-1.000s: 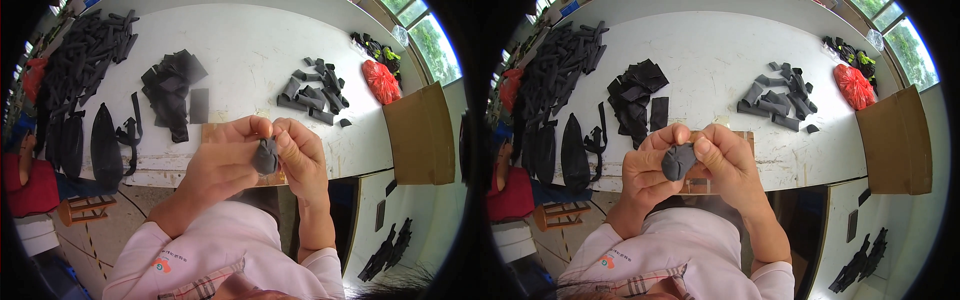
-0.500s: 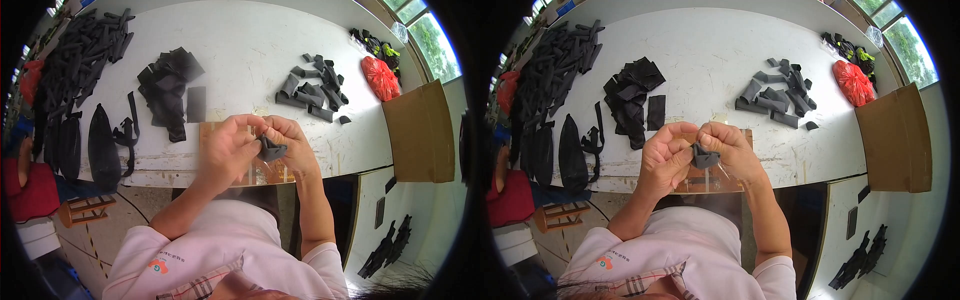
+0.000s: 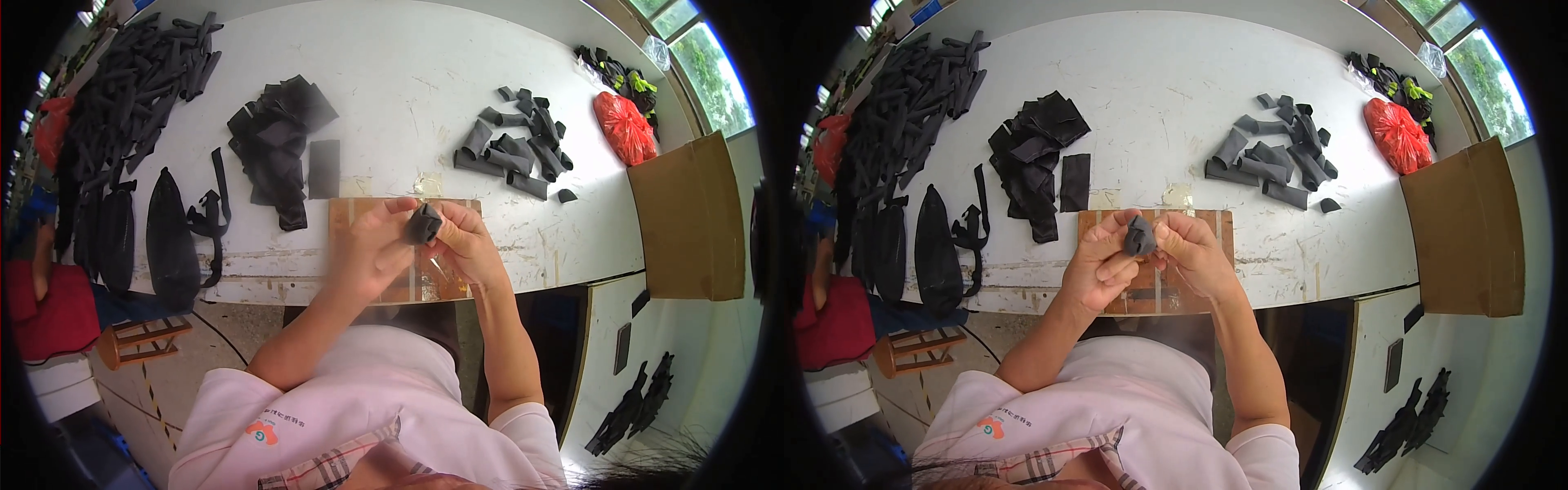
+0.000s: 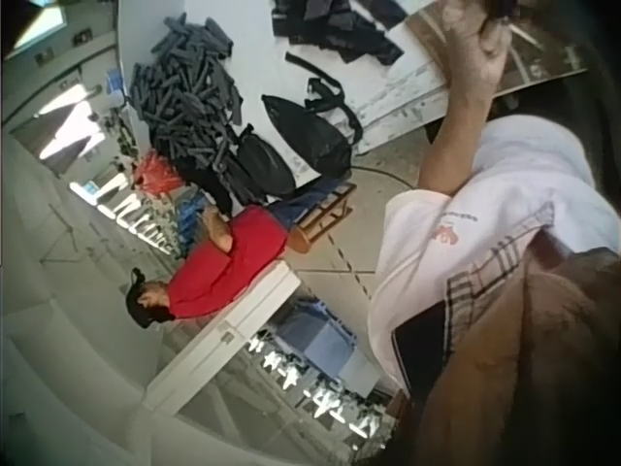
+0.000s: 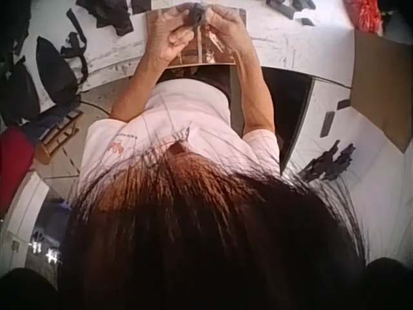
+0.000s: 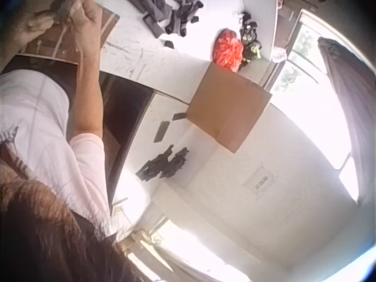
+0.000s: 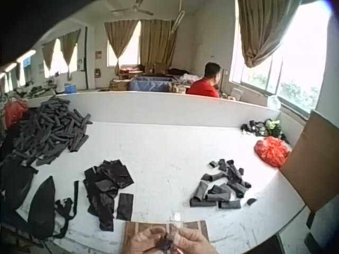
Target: The person is assembling black foam sleeves by folding and pressing them onto a mounting block for processing.
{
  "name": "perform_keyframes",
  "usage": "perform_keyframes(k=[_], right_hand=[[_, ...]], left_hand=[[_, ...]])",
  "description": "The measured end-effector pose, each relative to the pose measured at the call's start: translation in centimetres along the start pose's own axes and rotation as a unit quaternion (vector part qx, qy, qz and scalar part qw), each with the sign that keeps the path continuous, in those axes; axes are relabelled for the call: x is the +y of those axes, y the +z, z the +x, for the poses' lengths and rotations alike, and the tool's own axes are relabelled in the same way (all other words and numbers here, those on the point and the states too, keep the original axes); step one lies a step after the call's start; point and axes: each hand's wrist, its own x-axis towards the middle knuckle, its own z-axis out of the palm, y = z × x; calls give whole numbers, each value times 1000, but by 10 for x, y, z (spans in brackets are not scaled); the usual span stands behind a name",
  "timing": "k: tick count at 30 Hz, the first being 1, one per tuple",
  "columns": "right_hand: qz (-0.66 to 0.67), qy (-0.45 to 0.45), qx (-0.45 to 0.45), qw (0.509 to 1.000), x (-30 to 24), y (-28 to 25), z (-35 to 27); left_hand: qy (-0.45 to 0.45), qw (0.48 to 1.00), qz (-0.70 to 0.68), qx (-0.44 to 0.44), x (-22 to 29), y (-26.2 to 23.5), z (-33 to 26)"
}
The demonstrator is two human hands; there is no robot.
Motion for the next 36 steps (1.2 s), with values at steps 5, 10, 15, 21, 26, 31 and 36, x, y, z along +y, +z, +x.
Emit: perform_keyframes(k=[5, 10, 15, 21, 26, 31, 36], right_hand=[[-38, -56, -34, 997, -24, 11, 6], [-120, -24, -14, 992, -1, -7, 12], [-24, -38, -19, 999, 5, 3, 7], [-174, -40, -47, 983, -14, 6, 13], [-21, -9, -25, 999, 17, -6, 2], [-203, -51, 71, 975, -6, 4, -5], [-552, -288, 77, 779, -39, 31, -16]], left_hand=[[170, 937, 299, -64, -3, 34, -19], [161, 916, 369, 0, -6, 6, -15], [91, 976, 198, 12, 4, -1, -3], [-5, 999, -38, 29, 7, 4, -2], [115, 927, 356, -33, -1, -16, -8], [344, 630, 682, -142, 21, 12, -1], [350, 808, 469, -67, 7, 22, -12]])
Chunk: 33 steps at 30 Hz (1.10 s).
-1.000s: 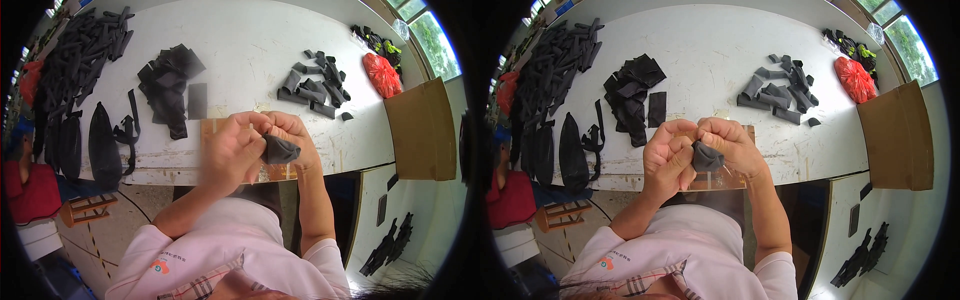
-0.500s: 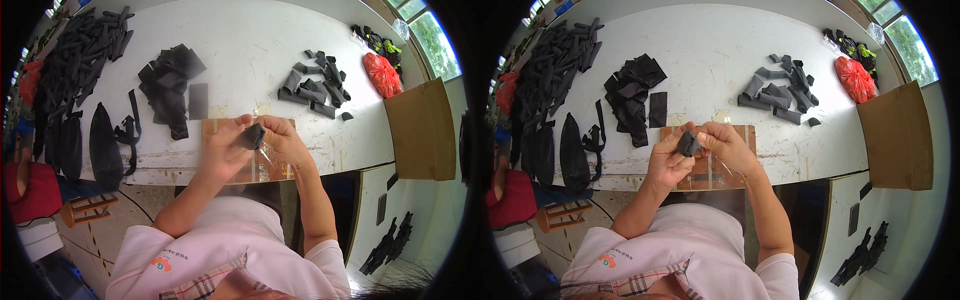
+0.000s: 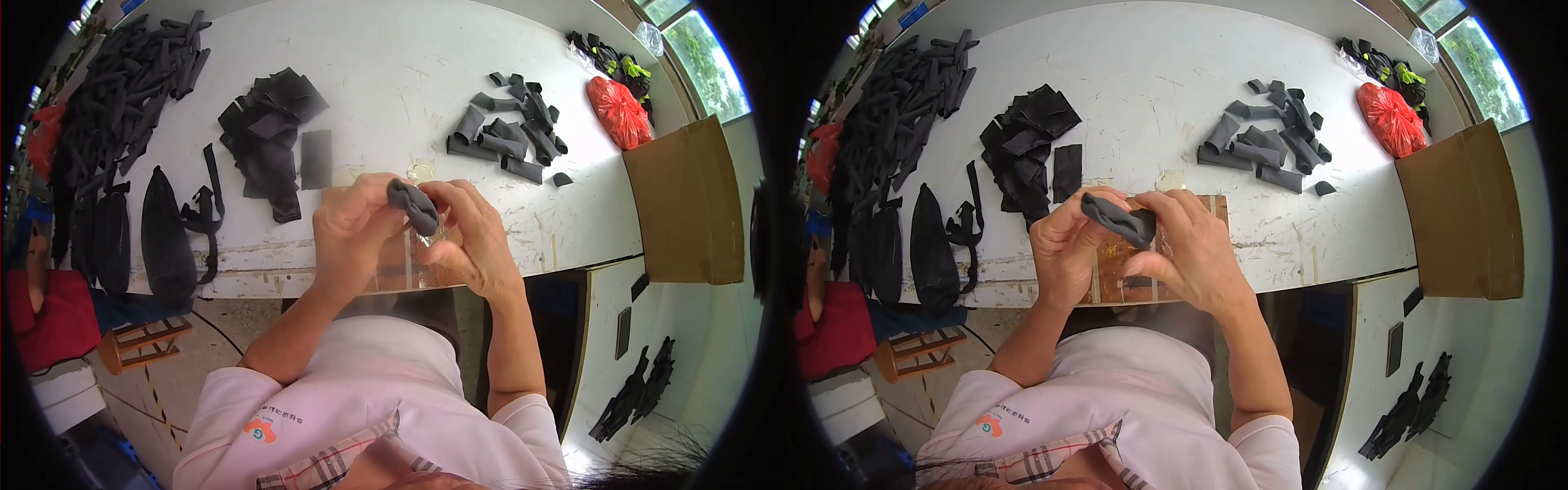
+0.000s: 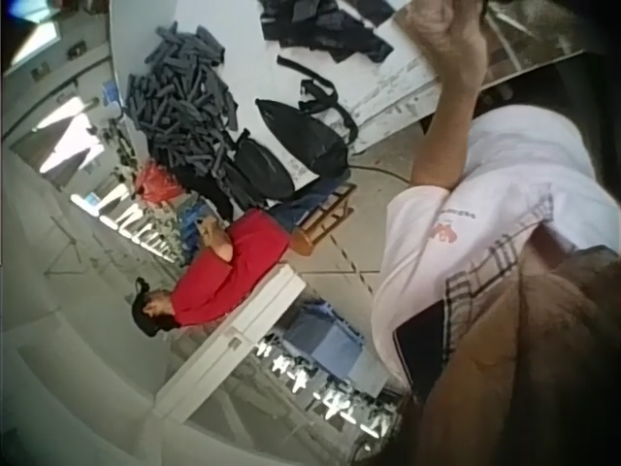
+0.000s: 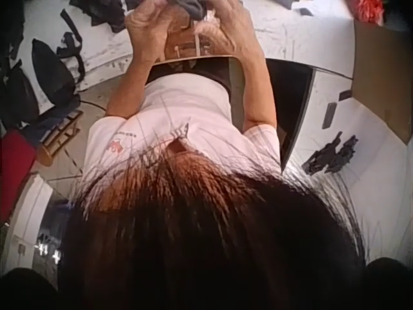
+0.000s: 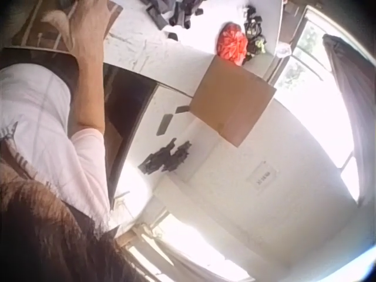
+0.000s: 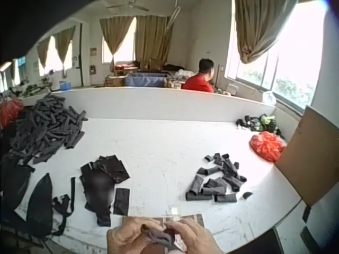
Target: The person is assembling black foam sleeves by folding and pressing them onto a mounting block for processing.
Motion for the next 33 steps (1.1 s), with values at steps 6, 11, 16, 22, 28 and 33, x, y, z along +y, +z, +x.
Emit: perform_keyframes(k=[6, 11, 16, 22, 28, 33], right_hand=[[-156, 8, -76, 985, 27, 26, -23], [-130, -14, -48, 990, 22, 24, -19], [75, 38, 1, 996, 42, 43, -49], [163, 101, -12, 981, 36, 40, -36], [102, 146, -72, 981, 46, 41, -39], [19, 129, -120, 984, 30, 25, -24]], left_hand=[[-46, 997, -53, 14, -29, -9, -16], [-148, 977, -85, -125, -17, -3, 12], [-66, 952, 228, -192, -24, 9, 10], [-86, 958, 217, -166, -27, 2, 6], [-32, 975, 157, -154, -7, 12, 7], [-68, 989, -109, -77, -5, 8, 3]])
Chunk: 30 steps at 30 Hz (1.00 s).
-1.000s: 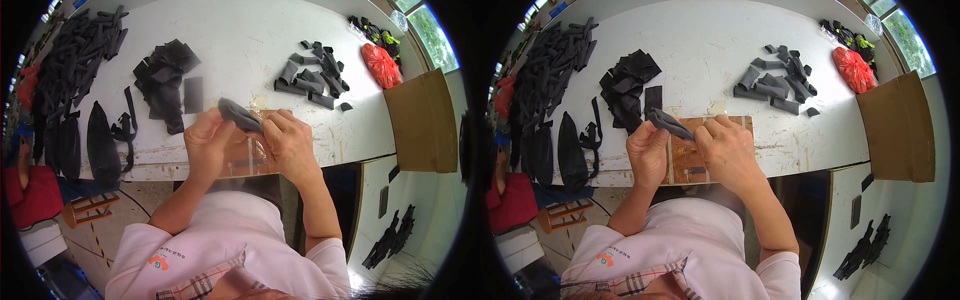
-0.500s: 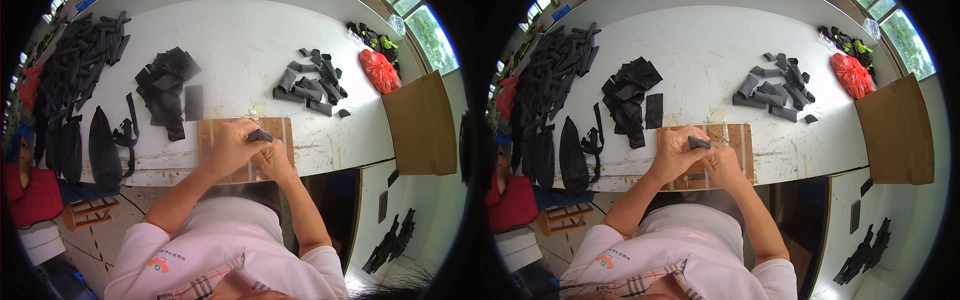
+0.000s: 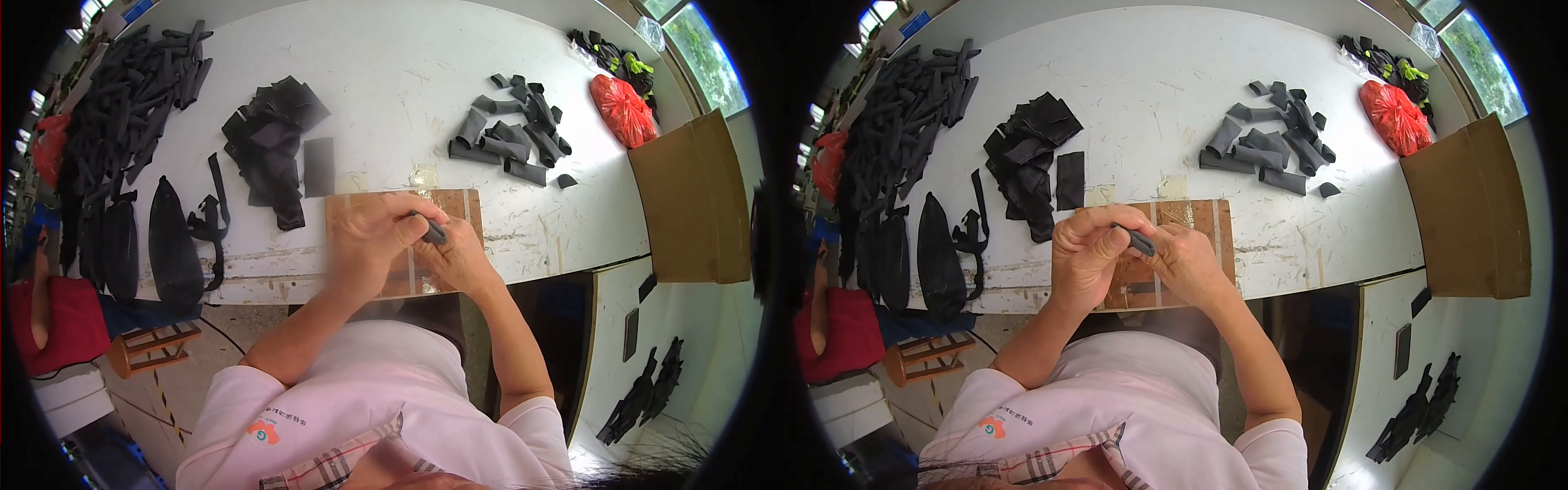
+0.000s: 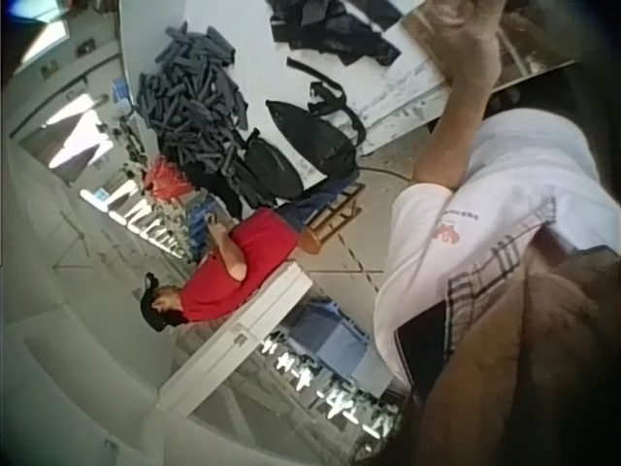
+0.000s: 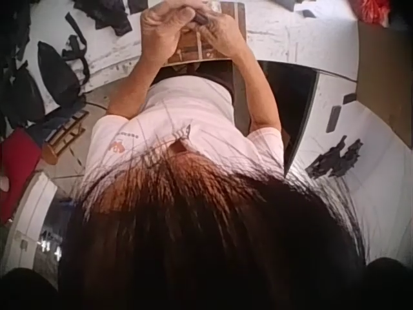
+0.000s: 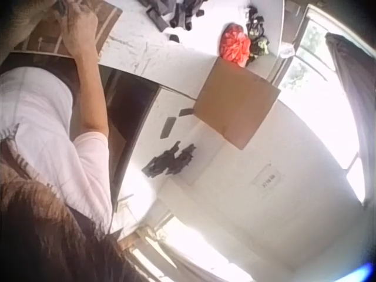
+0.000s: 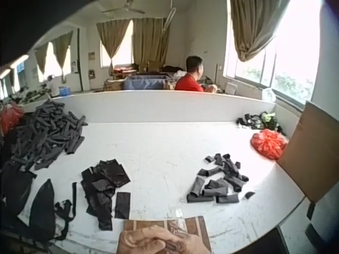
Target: The person is assembling black foam sleeves by folding and pressing them onto a mounting block for processing.
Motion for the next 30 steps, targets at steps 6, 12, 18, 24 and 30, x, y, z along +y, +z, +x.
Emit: perform_keyframes(k=[6, 12, 18, 24, 30], right_hand=[[-55, -68, 14, 996, -7, -5, 3], [-14, -6, -7, 1000, -3, 3, 1], [-53, -77, 28, 995, -14, -9, 7], [-63, -64, 62, 994, 1, 12, 3], [386, 3, 33, 922, -32, -50, 21]], left_hand=[[42, 987, -144, 58, 2, -13, 1], [30, 992, -85, 84, 1, -13, -2], [58, 983, -152, 85, 8, -19, 0], [33, 996, -24, 83, -2, -21, -1], [38, 784, 512, 349, -63, -112, 34]])
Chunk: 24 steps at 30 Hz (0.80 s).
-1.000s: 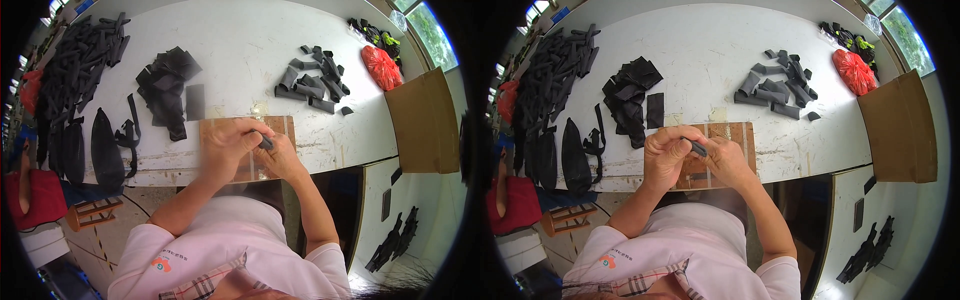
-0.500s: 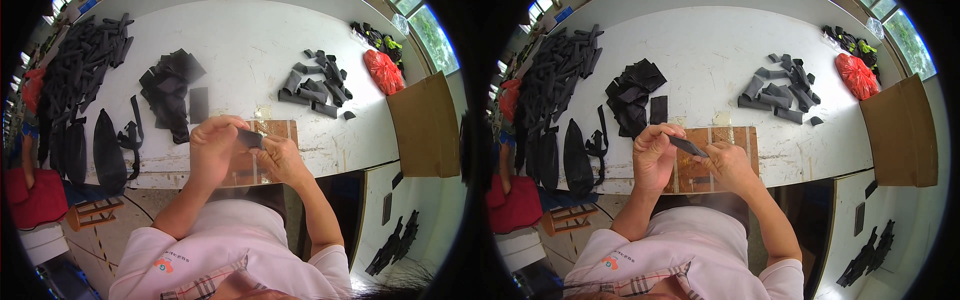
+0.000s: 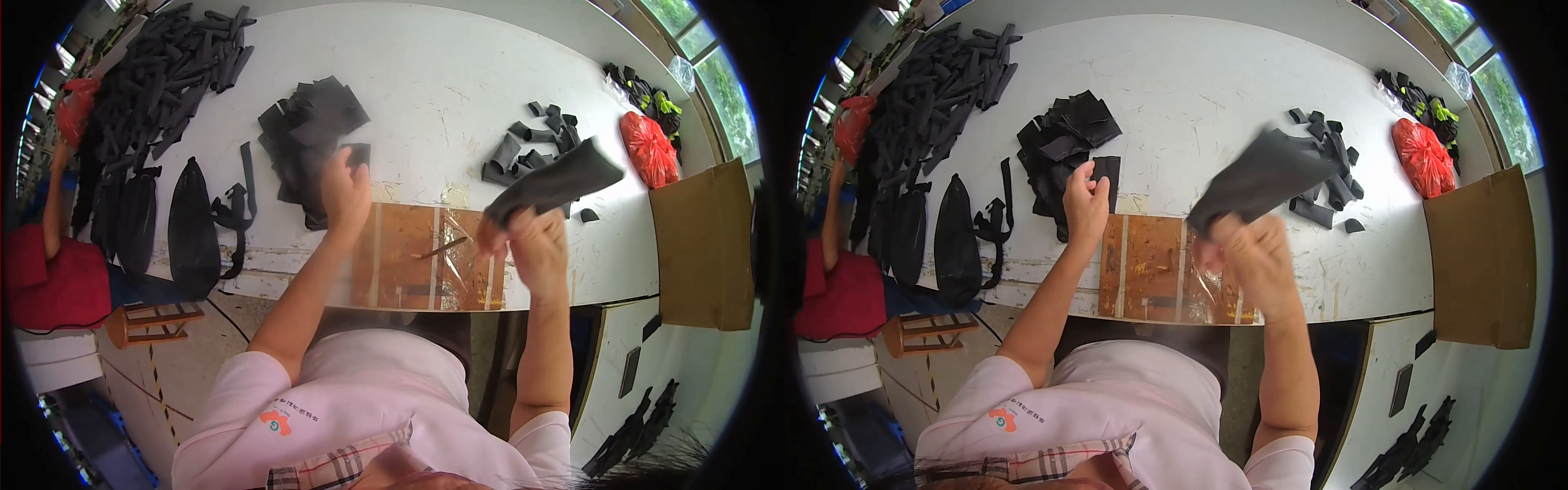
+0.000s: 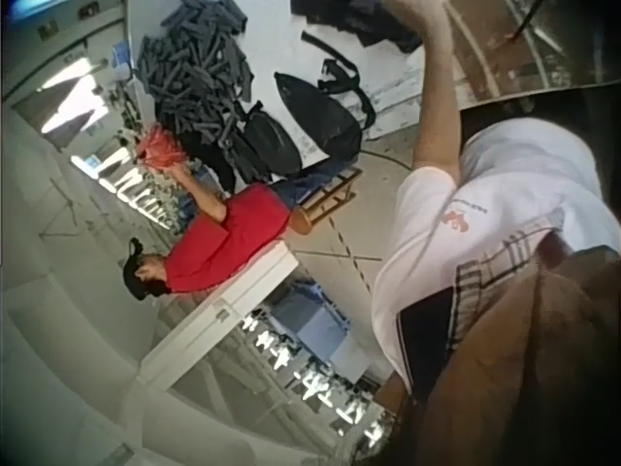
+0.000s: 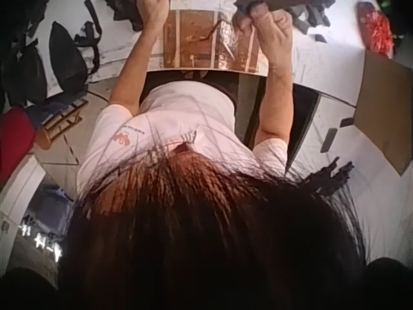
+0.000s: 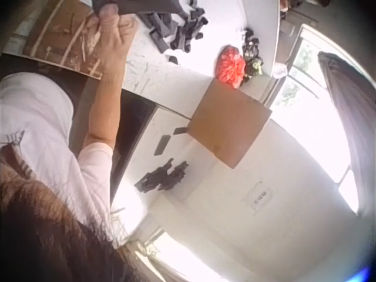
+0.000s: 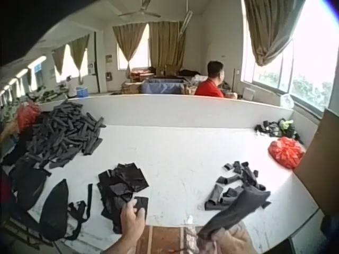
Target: The person is assembling black foam sleeves by folding and pressing them onto a mounting block for processing.
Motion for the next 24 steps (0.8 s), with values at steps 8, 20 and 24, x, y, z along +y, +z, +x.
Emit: perform_keyframes(k=[8, 20, 24], right_hand=[[-194, 168, 141, 956, 64, 3, -53], [159, 100, 201, 961, 96, 102, -39], [73, 23, 249, 965, 98, 108, -43]], left_hand=[[-38, 972, 208, -103, -53, 13, 39], [-518, 537, -641, -179, 55, -72, -74], [-462, 560, -644, -242, 47, -71, -86]])
